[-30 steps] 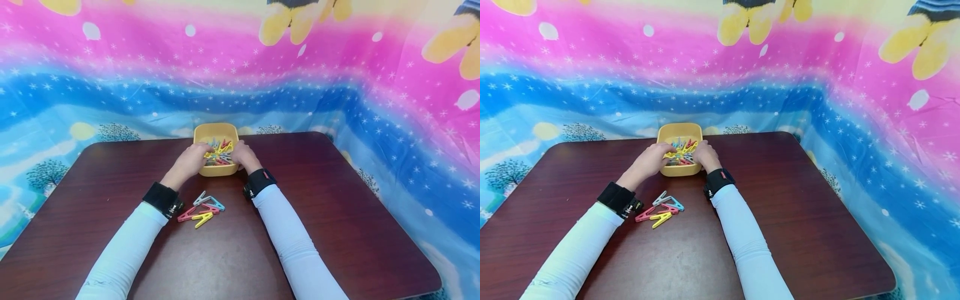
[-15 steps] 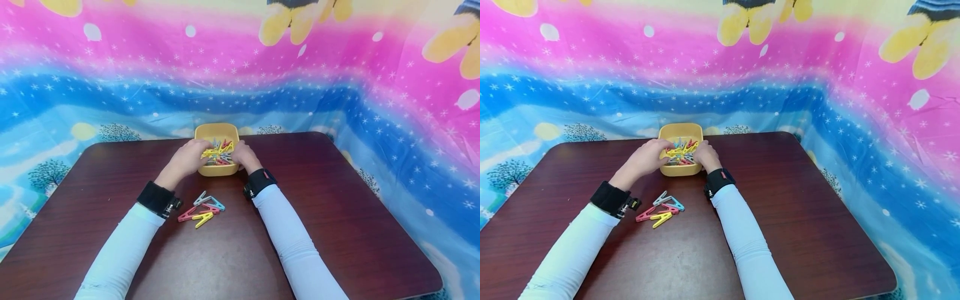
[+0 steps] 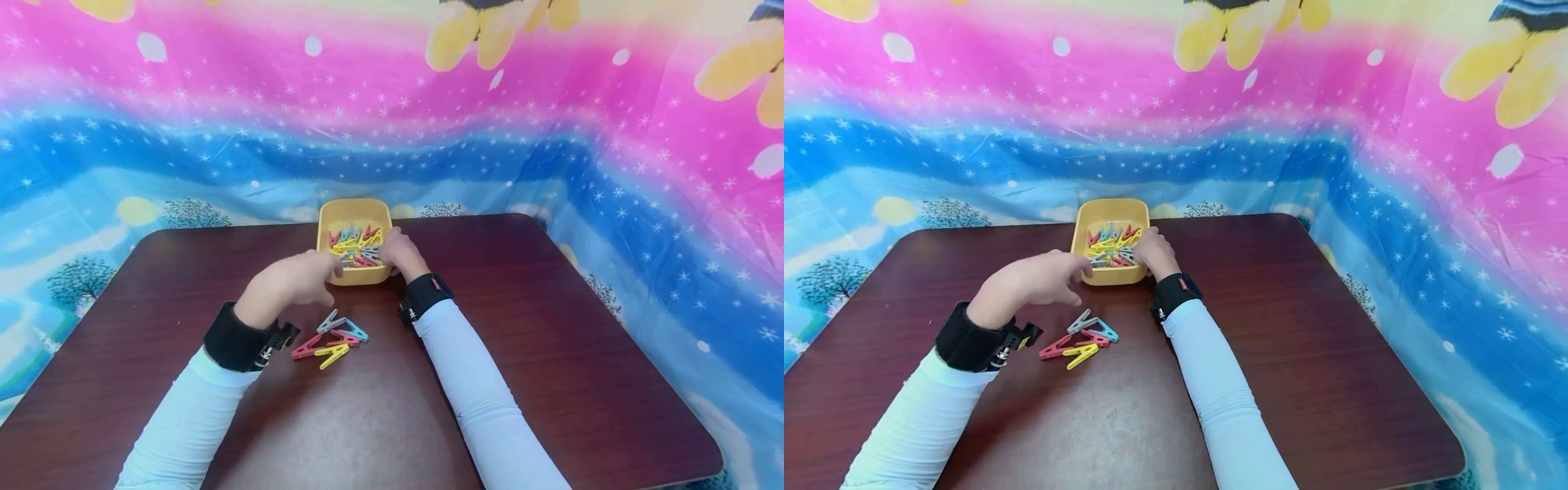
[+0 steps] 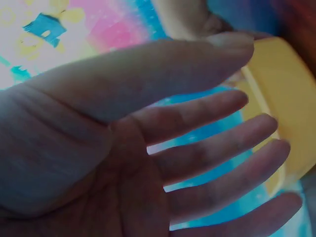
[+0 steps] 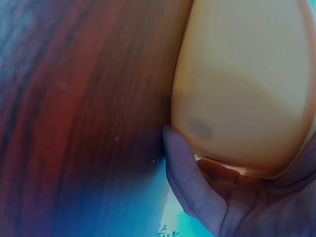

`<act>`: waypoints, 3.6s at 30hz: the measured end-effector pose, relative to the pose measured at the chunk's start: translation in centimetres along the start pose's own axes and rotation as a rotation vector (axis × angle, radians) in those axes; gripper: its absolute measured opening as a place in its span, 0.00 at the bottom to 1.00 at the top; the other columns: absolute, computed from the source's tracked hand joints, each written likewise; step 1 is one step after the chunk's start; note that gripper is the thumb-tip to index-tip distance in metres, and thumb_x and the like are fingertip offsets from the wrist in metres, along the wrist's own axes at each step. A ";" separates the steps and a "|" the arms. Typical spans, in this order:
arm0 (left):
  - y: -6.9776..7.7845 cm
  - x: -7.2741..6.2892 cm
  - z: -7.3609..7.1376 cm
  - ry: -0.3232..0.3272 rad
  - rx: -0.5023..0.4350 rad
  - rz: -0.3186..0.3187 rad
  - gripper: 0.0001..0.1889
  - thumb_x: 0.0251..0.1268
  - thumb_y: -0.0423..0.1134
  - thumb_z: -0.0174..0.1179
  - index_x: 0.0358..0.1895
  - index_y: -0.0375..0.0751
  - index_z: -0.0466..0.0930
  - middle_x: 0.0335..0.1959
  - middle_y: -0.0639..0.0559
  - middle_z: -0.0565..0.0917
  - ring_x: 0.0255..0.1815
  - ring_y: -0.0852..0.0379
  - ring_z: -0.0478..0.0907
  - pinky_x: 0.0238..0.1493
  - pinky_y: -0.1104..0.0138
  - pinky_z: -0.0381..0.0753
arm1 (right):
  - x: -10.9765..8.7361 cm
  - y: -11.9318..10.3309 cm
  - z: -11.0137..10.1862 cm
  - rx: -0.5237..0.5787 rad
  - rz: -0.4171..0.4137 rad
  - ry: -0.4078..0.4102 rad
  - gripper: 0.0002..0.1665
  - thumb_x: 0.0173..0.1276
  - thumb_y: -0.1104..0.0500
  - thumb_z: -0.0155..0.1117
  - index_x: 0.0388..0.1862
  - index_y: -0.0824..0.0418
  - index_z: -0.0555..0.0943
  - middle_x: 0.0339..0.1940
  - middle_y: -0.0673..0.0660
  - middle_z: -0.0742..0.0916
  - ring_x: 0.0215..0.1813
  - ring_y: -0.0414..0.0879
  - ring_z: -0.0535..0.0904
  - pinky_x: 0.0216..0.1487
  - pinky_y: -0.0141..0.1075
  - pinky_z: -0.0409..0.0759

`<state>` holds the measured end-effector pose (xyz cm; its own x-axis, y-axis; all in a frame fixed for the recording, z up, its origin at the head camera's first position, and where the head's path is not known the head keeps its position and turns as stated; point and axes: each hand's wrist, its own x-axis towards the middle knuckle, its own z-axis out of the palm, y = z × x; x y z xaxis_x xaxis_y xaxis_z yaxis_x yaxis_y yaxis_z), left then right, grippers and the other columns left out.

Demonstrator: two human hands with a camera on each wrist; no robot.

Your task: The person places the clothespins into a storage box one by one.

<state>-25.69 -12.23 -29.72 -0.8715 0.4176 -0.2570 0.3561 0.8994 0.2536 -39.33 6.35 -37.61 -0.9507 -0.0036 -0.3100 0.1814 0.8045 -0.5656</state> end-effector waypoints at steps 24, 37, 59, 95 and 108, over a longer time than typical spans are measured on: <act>0.6 2.9 4.1 -0.217 -0.087 -0.173 0.18 0.64 0.31 0.76 0.56 0.38 0.83 0.48 0.44 0.85 0.45 0.47 0.84 0.39 0.57 0.95 | -0.2 -0.1 -0.1 -0.020 -0.002 -0.003 0.33 0.88 0.56 0.50 0.84 0.65 0.54 0.61 0.67 0.81 0.46 0.56 0.87 0.35 0.40 0.93; 0.8 3.4 4.3 -0.219 -0.058 -0.270 0.18 0.65 0.31 0.75 0.54 0.37 0.81 0.47 0.41 0.83 0.37 0.45 0.88 0.26 0.59 0.92 | 0.0 -0.1 -0.2 -0.011 0.005 -0.024 0.40 0.89 0.57 0.48 0.89 0.64 0.45 0.64 0.68 0.80 0.48 0.57 0.87 0.35 0.40 0.93; 0.6 3.5 4.3 -0.170 0.103 -0.086 0.07 0.69 0.30 0.72 0.43 0.41 0.83 0.38 0.47 0.86 0.38 0.51 0.83 0.42 0.62 0.89 | 0.0 0.0 -0.2 -0.009 0.003 -0.015 0.36 0.88 0.58 0.49 0.86 0.65 0.51 0.63 0.68 0.80 0.49 0.57 0.87 0.35 0.40 0.93; -0.7 3.8 2.8 0.031 -0.044 0.241 0.20 0.67 0.33 0.73 0.60 0.37 0.83 0.45 0.48 0.87 0.45 0.51 0.81 0.53 0.59 0.88 | -0.1 0.2 -0.3 0.004 -0.011 -0.026 0.35 0.88 0.57 0.51 0.84 0.65 0.53 0.57 0.66 0.82 0.44 0.55 0.86 0.37 0.41 0.93; -2.5 7.0 -0.9 0.162 -0.155 0.232 0.21 0.70 0.31 0.67 0.64 0.35 0.80 0.57 0.39 0.88 0.57 0.43 0.88 0.60 0.51 0.91 | -0.1 0.0 -0.7 -0.011 0.016 -0.059 0.40 0.88 0.56 0.49 0.89 0.64 0.46 0.65 0.68 0.80 0.42 0.55 0.87 0.36 0.41 0.93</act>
<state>-33.03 -11.67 -31.34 -0.8202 0.5715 -0.0269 0.5065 0.7472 0.4303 -39.42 6.74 -37.06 -0.9312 -0.0254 -0.3637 0.1935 0.8110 -0.5521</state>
